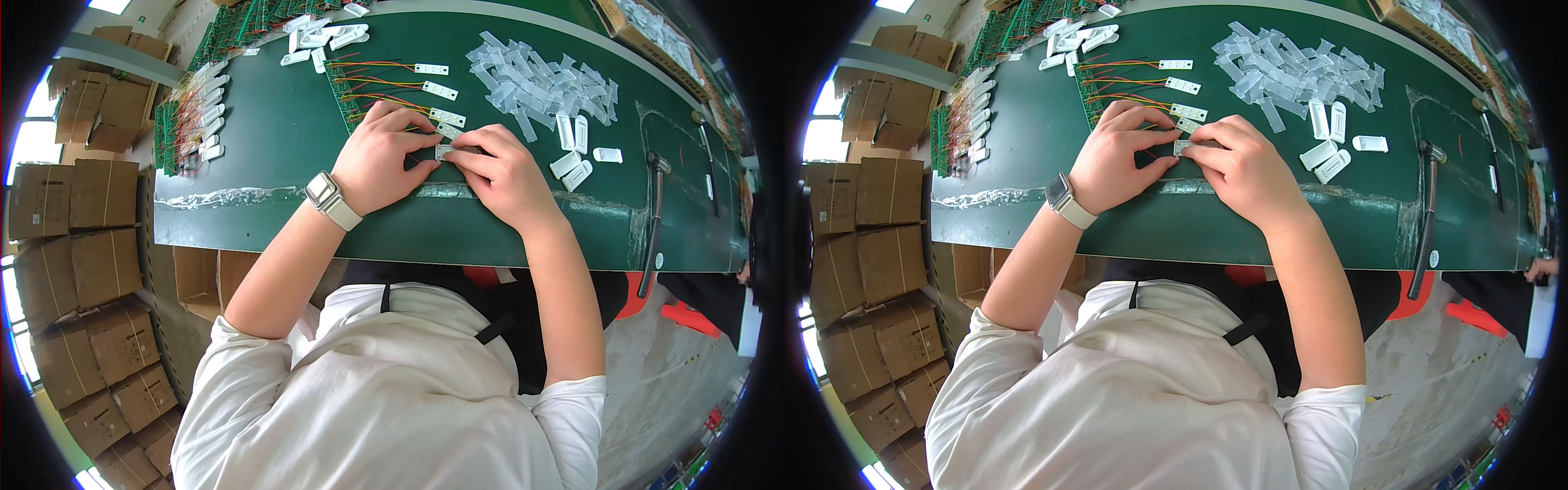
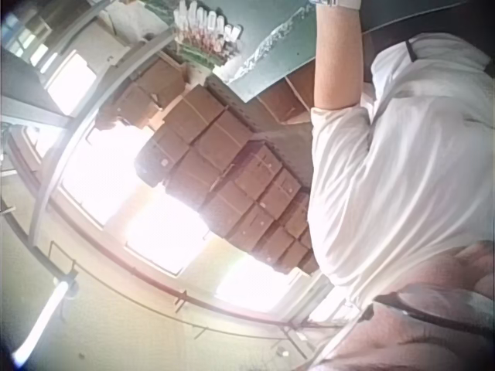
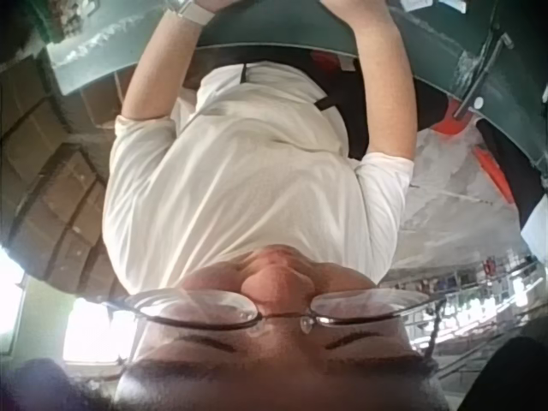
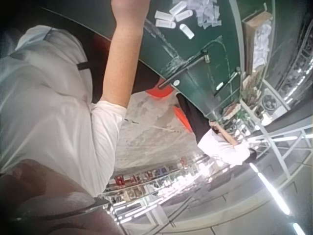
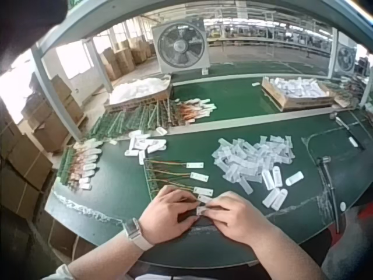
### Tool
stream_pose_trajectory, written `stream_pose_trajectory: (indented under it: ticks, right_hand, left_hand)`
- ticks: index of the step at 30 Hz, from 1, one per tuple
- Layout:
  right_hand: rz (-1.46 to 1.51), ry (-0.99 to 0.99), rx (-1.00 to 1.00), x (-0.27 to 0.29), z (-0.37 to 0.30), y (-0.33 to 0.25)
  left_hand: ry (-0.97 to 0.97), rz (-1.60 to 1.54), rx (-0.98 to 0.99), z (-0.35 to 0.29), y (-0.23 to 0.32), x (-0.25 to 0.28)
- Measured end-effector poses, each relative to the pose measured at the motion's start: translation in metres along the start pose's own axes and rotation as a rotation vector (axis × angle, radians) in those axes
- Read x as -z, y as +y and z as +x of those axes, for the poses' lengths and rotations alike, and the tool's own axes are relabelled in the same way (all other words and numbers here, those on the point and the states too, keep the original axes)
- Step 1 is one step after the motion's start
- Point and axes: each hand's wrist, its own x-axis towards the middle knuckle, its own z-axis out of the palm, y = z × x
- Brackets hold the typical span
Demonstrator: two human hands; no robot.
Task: The person attaches plastic covers onto wired LED modules by hand and taps the covers with a small hammer to secure them.
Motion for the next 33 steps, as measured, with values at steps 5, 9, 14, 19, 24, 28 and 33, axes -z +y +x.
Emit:
stream_pose_trajectory:
  ticks: [5, 9, 14, 19, 24, 28, 33]
  right_hand:
    - [0.016, -0.008, -0.015, 0.002, 0.001, -0.001]
    - [0.027, -0.009, -0.017, 0.002, 0.001, 0.000]
    - [0.035, -0.004, -0.027, 0.002, 0.002, -0.001]
    - [0.042, 0.001, -0.020, 0.002, 0.002, 0.001]
    - [0.045, -0.006, -0.015, 0.002, 0.002, 0.001]
    - [0.052, -0.009, -0.033, 0.003, 0.002, 0.000]
    - [0.051, -0.019, -0.036, 0.003, 0.003, 0.001]
  left_hand:
    - [-0.005, -0.049, 0.007, 0.000, -0.002, -0.001]
    - [0.017, -0.038, -0.025, -0.001, -0.008, -0.006]
    - [0.012, -0.060, -0.001, 0.000, -0.008, -0.007]
    - [-0.008, -0.016, 0.004, -0.003, -0.003, -0.009]
    - [-0.031, 0.044, 0.081, -0.003, 0.001, -0.011]
    - [0.007, 0.093, 0.080, -0.007, 0.003, -0.014]
    - [0.163, 0.086, 0.079, -0.010, 0.008, -0.011]
